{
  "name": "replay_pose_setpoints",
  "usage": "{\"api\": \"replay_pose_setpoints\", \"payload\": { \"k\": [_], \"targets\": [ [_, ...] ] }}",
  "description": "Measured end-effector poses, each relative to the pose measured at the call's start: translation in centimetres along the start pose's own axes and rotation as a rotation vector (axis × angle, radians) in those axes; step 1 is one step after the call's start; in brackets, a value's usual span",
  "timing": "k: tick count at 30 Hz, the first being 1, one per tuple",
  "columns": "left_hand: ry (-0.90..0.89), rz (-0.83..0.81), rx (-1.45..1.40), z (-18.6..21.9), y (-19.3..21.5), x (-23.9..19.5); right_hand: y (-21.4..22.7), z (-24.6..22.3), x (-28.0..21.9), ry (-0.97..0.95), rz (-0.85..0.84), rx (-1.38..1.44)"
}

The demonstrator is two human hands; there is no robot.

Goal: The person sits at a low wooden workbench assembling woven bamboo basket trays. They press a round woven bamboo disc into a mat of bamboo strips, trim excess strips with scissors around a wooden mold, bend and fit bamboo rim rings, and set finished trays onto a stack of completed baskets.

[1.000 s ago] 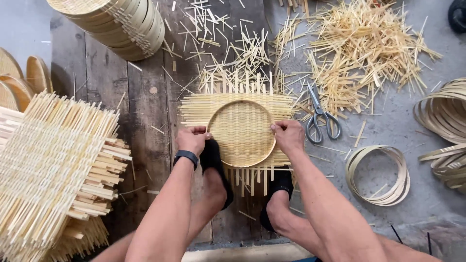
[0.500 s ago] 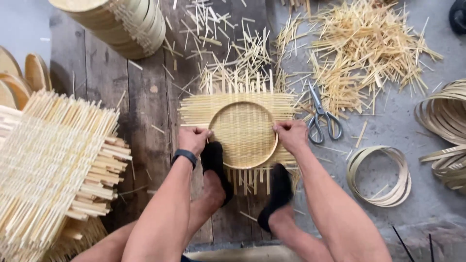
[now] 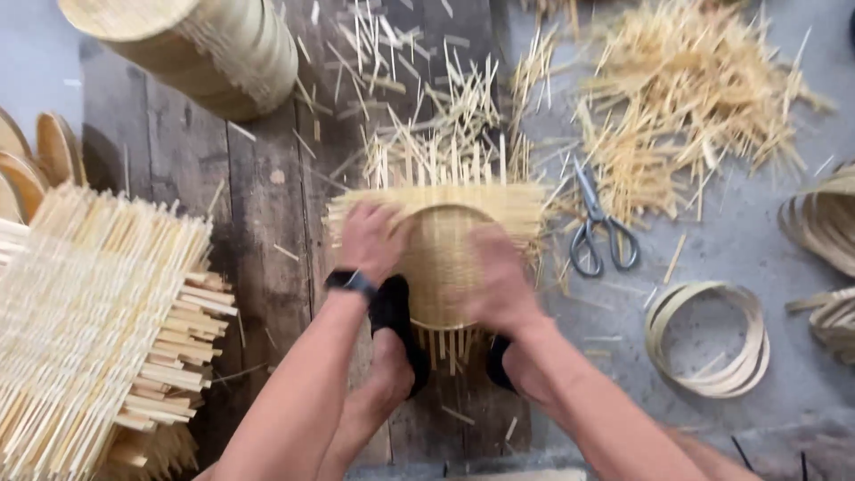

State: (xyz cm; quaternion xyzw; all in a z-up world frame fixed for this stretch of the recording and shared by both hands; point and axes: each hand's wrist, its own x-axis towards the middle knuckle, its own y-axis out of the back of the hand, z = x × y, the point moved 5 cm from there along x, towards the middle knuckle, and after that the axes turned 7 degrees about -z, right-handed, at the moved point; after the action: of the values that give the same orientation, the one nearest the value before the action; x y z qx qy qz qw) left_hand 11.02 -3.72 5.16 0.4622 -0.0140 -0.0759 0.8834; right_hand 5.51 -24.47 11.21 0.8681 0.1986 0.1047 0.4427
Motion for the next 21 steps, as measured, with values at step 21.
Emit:
{"api": "replay_pose_setpoints", "payload": {
  "k": [21],
  "targets": [
    [-0.076,-0.117,-0.010,0.8,-5.6,4.7,-0.3,5.3,7.0,0.182,0.237,-0.167]
  ]
}}
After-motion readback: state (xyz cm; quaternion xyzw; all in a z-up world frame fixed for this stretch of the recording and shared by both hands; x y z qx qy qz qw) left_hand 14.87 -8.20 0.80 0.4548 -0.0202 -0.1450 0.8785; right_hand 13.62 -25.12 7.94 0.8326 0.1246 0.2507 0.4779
